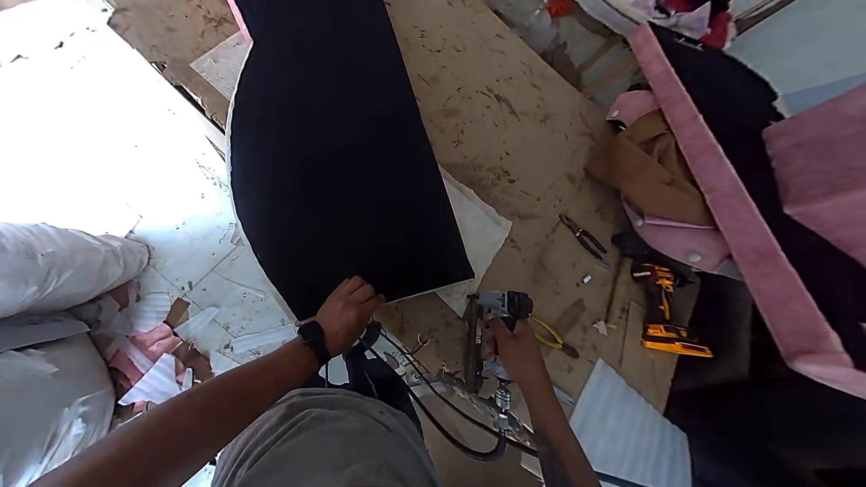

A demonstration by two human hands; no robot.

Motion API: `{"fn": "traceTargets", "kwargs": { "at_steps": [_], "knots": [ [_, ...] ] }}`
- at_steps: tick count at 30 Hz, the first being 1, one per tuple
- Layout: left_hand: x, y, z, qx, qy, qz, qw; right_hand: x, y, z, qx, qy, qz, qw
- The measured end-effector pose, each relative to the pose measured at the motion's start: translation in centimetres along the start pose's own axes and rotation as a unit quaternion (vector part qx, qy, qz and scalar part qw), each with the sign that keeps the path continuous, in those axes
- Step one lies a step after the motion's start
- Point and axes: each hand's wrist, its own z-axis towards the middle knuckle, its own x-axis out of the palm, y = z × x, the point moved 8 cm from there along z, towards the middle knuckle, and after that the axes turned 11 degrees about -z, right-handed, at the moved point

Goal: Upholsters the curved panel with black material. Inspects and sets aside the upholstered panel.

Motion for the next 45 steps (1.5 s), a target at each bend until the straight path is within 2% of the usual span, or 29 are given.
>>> {"fn": "traceTargets", "kwargs": {
  "at_steps": [5, 8, 12, 18, 21, 26, 30, 37, 45],
  "knots": [
    [-0.1, -0.1, 0.2, 0.011, 0.026, -0.007, 1.0, -1.3, 6.5, -2.5, -0.058, 0.006, -0.027, 0.998],
    [0.0, 0.2, 0.4, 0.014, 0.036, 0.003, 0.999, -0.8, 8.9, -2.4, -0.049, 0.029, -0.085, 0.995],
    [0.1, 0.2, 0.5, -0.002, 0.061, 0.016, 0.998, -0.1, 9.4, -1.8, -0.036, 0.044, -0.164, 0.985],
    [0.0, -0.2, -0.2, -0.008, 0.071, 0.043, 0.997, 0.3, 10.6, -1.9, -0.021, 0.053, -0.216, 0.975],
    [0.4, -1.1, -2.3, -0.045, 0.118, 0.092, 0.988, 0.5, 11.1, -2.0, -0.014, 0.052, -0.226, 0.973],
    [1.5, -2.3, -5.3, -0.098, 0.202, 0.106, 0.969, 1.2, 11.1, -3.1, -0.033, 0.065, -0.185, 0.98],
    [1.9, -2.8, -6.3, -0.108, 0.239, 0.099, 0.96, 3.3, 11.7, -4.7, -0.036, 0.075, -0.171, 0.982],
    [1.7, -2.7, -6.1, -0.105, 0.271, 0.1, 0.952, 4.0, 13.0, -4.5, -0.033, 0.083, -0.226, 0.97],
    [1.6, -2.7, -6.5, -0.101, 0.281, 0.085, 0.951, 5.5, 14.4, -6.3, -0.032, 0.101, -0.172, 0.979]
  ]
}}
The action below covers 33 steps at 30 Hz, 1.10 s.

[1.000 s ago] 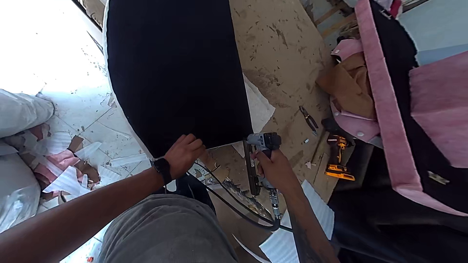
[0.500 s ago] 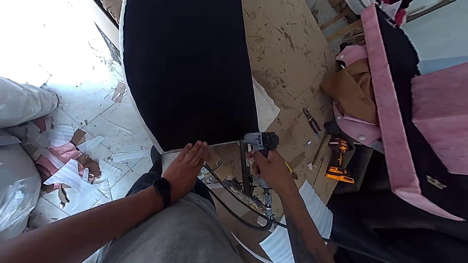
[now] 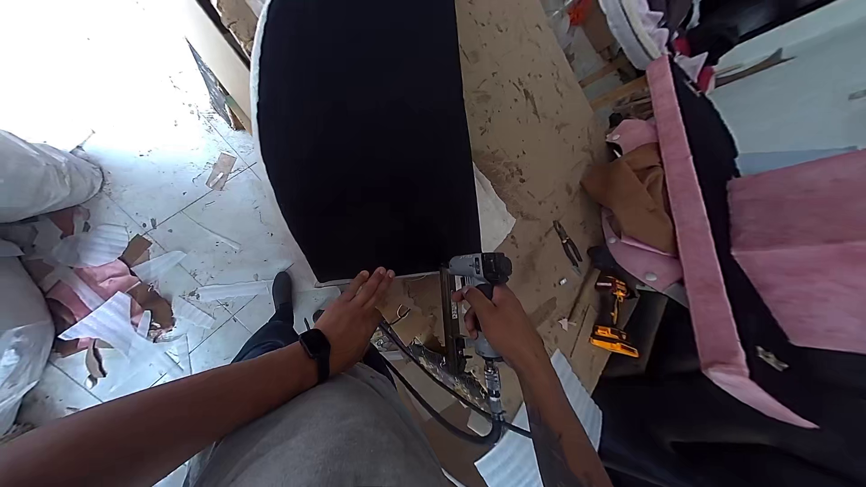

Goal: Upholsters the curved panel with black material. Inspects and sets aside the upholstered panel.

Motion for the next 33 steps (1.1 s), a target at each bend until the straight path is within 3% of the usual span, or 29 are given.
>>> {"fn": "traceTargets", "kwargs": {
  "at_steps": [16, 23, 25, 27, 29, 30, 33],
  "knots": [
    [-0.1, 0.3, -0.4, 0.015, 0.019, -0.016, 1.0, 4.1, 3.3, -2.4, -0.003, 0.031, 0.006, 0.999],
    [-0.6, 0.3, -0.4, 0.017, -0.007, -0.037, 0.999, 4.8, 3.7, -2.3, -0.003, 0.049, -0.016, 0.999],
    [-1.8, 0.5, -0.5, 0.032, -0.064, -0.098, 0.993, 4.7, 3.7, -2.3, 0.004, 0.054, -0.02, 0.998],
    [-4.0, 1.9, -2.0, 0.02, -0.205, -0.223, 0.953, 4.8, 3.6, -2.4, 0.007, 0.057, -0.02, 0.998],
    [-5.9, 5.2, -5.2, -0.087, -0.341, -0.33, 0.876, 5.0, 3.4, -2.5, 0.0, 0.056, -0.011, 0.998],
    [-6.1, 7.5, -7.2, -0.166, -0.398, -0.387, 0.815, 5.1, 3.4, -2.6, -0.003, 0.055, -0.007, 0.998],
    [-2.5, 13.4, -10.3, -0.361, -0.472, -0.579, 0.557, 5.3, 3.4, -3.0, -0.004, 0.039, -0.012, 0.999]
  ]
}}
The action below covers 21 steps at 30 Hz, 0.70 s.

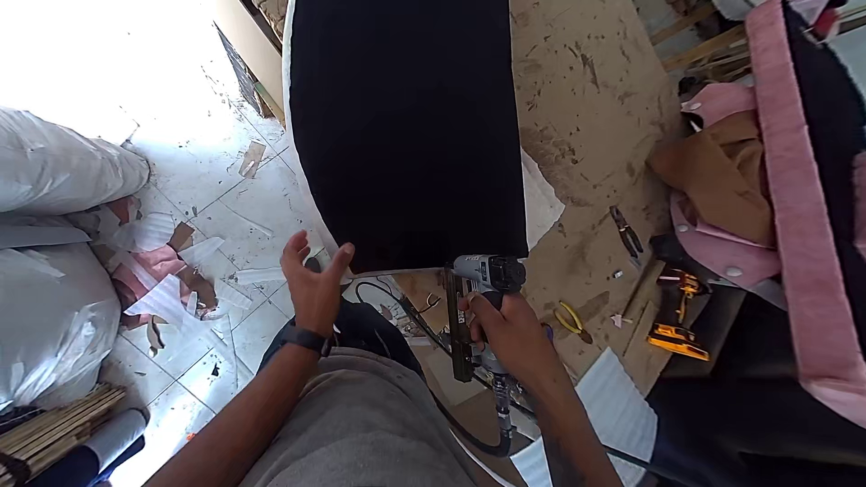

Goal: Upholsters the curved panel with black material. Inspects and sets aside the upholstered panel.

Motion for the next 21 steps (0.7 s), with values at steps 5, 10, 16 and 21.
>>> {"fn": "traceTargets", "kwargs": {
  "at_steps": [5, 10, 16, 21],
  "knots": [
    [4.6, 5.3, 0.1, -0.231, 0.011, -0.118, 0.966, 0.3, 0.0, -0.3, -0.008, -0.006, 0.001, 1.0],
    [4.4, 4.6, 1.0, -0.134, 0.079, -0.093, 0.983, 0.1, -0.2, -0.2, -0.016, -0.001, 0.033, 0.999],
    [3.6, 4.8, 1.3, -0.067, 0.13, -0.018, 0.989, 0.7, 0.3, -0.5, -0.02, 0.014, 0.048, 0.999],
    [3.1, 4.7, 1.9, -0.069, 0.155, 0.018, 0.985, 1.6, 1.6, -0.6, -0.006, 0.001, 0.034, 0.999]
  ]
}}
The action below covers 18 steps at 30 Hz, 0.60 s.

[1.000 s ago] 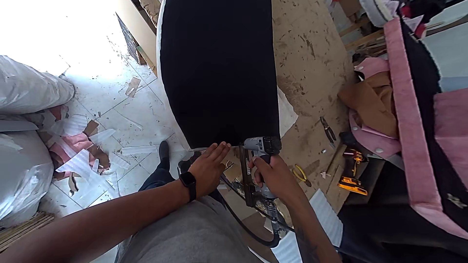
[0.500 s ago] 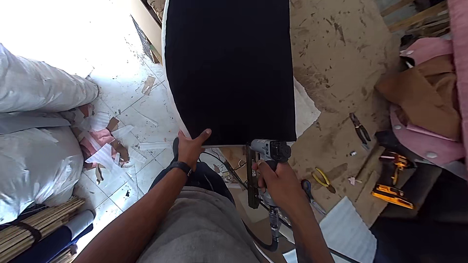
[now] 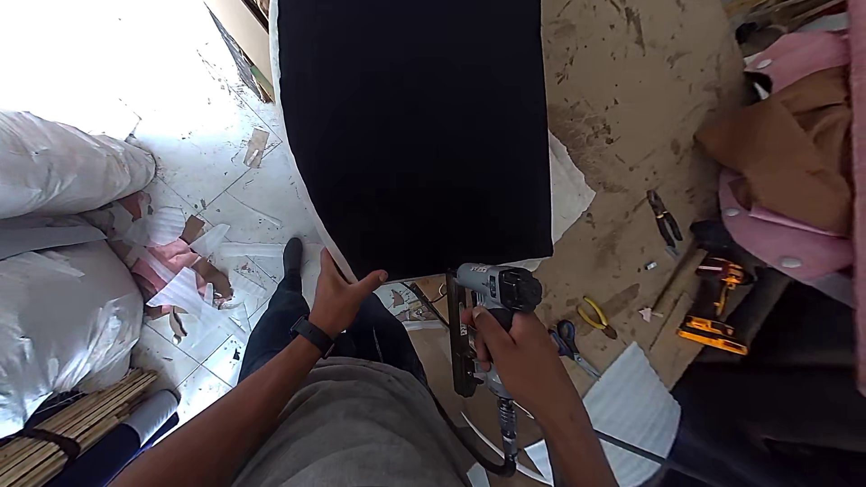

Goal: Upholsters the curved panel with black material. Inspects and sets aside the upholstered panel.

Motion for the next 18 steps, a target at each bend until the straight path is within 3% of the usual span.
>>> {"fn": "traceTargets", "kwargs": {
  "at_steps": [18],
  "knots": [
    [-0.5, 0.7, 0.6, -0.035, 0.062, -0.024, 0.997, 3.5, 4.3, -1.9, 0.024, -0.003, -0.067, 0.997]
  ]
}}
